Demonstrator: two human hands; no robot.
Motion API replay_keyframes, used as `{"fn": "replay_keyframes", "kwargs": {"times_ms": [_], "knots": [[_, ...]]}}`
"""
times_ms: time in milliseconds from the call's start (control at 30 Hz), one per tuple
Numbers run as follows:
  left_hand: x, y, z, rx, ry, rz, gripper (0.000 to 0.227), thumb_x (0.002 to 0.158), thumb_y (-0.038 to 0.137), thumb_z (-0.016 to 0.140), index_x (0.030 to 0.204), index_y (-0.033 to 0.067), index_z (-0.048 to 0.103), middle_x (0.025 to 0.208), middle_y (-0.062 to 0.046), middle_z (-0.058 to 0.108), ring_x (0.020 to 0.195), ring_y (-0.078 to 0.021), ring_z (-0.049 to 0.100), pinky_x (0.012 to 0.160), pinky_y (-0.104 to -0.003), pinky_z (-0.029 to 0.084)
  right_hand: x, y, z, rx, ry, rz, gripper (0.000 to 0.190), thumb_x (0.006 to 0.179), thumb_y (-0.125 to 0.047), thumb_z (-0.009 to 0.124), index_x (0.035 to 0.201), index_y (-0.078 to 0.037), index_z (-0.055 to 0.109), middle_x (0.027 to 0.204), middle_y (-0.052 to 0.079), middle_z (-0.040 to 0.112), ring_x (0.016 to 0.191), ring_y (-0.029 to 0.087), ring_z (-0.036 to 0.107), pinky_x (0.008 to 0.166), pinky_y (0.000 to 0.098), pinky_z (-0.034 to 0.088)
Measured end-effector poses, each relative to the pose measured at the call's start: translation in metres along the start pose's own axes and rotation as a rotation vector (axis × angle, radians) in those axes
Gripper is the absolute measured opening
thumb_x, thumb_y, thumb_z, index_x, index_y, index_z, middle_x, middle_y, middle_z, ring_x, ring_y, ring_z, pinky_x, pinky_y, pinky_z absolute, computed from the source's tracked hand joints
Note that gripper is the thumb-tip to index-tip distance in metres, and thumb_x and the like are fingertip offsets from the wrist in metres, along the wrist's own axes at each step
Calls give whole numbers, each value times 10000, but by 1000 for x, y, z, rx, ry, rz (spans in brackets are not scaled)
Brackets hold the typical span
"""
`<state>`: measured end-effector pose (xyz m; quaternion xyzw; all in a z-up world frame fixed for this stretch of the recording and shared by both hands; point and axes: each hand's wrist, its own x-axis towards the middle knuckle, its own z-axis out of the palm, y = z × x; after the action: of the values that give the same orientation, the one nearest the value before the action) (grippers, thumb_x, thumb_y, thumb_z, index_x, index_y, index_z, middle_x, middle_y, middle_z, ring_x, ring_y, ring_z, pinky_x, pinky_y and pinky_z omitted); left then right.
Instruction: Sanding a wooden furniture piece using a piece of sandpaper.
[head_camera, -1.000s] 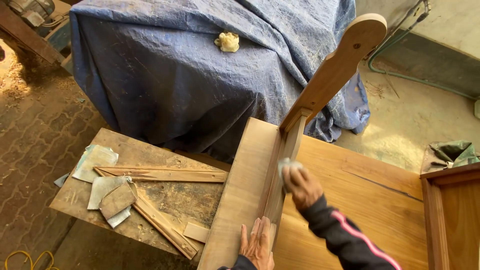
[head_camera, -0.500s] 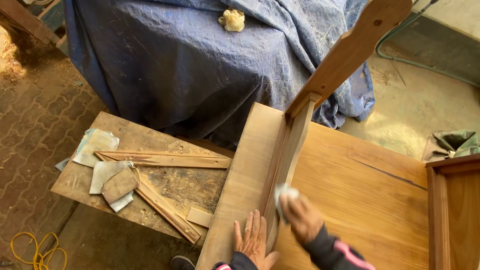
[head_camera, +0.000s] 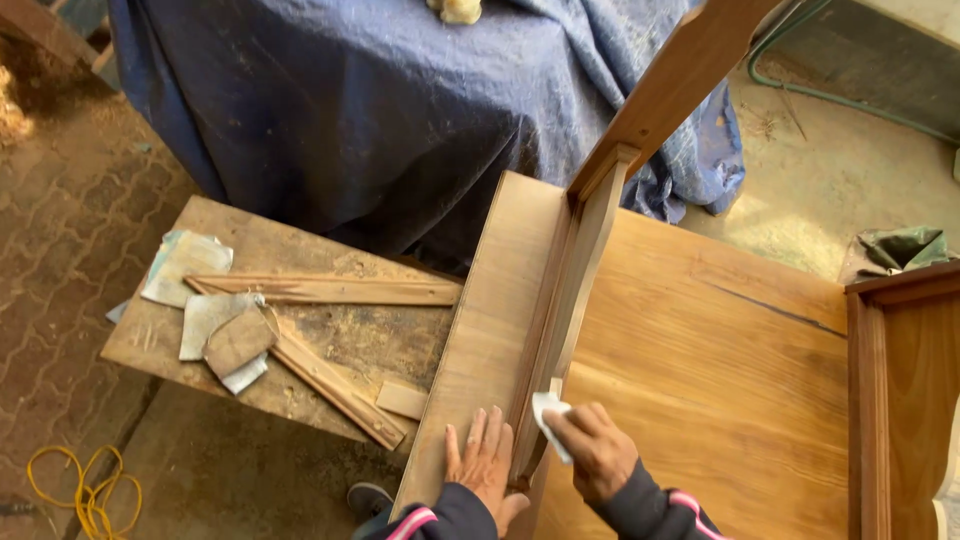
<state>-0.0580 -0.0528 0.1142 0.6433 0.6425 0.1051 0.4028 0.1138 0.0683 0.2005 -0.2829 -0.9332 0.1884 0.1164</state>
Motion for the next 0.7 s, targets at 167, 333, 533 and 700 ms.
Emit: {"fn": "replay_keyframes", "kwargs": {"times_ms": [167, 333, 533, 700], "knots": [[-16, -9, -8, 55, -86, -41, 1038, 825, 438, 806, 1551, -5, 211, 1671, -222, 57, 1549, -434, -25, 1169, -710, -59, 12, 3, -1, -203, 155, -314, 494, 772, -89, 681, 1255, -7, 619, 1059, 132, 585, 954, 317, 615, 754, 419, 567], [-24, -7, -17, 146, -136, -22, 1093, 784, 415, 830, 1564, -12, 194, 1675, -198, 27, 1547, -412, -41, 1165, -704, -75, -8, 5, 25, -261, 23, -43, 591, 690, -11, 667, 1280, 19, 656, 1007, 118, 597, 886, 308, 605, 697, 394, 572], [-29, -16, -25, 250, -244, -96, 1052, 791, 400, 822, 1563, 4, 228, 1708, -174, 10, 1577, -374, -51, 1208, -698, -49, -42, -20, 42, -247, -92, -424, 574, 744, -192, 676, 1249, 73, 611, 1093, 166, 598, 981, 316, 622, 771, 412, 586], [-31, -27, -8, 235, -269, -66, 1027, 816, 410, 806, 1568, 15, 228, 1701, -173, -2, 1564, -388, -60, 1159, -760, -19, -17, 8, 36, -366, 145, -165, 493, 740, -89, 684, 1232, -73, 662, 1057, 106, 626, 929, 318, 628, 703, 411, 568]]}}
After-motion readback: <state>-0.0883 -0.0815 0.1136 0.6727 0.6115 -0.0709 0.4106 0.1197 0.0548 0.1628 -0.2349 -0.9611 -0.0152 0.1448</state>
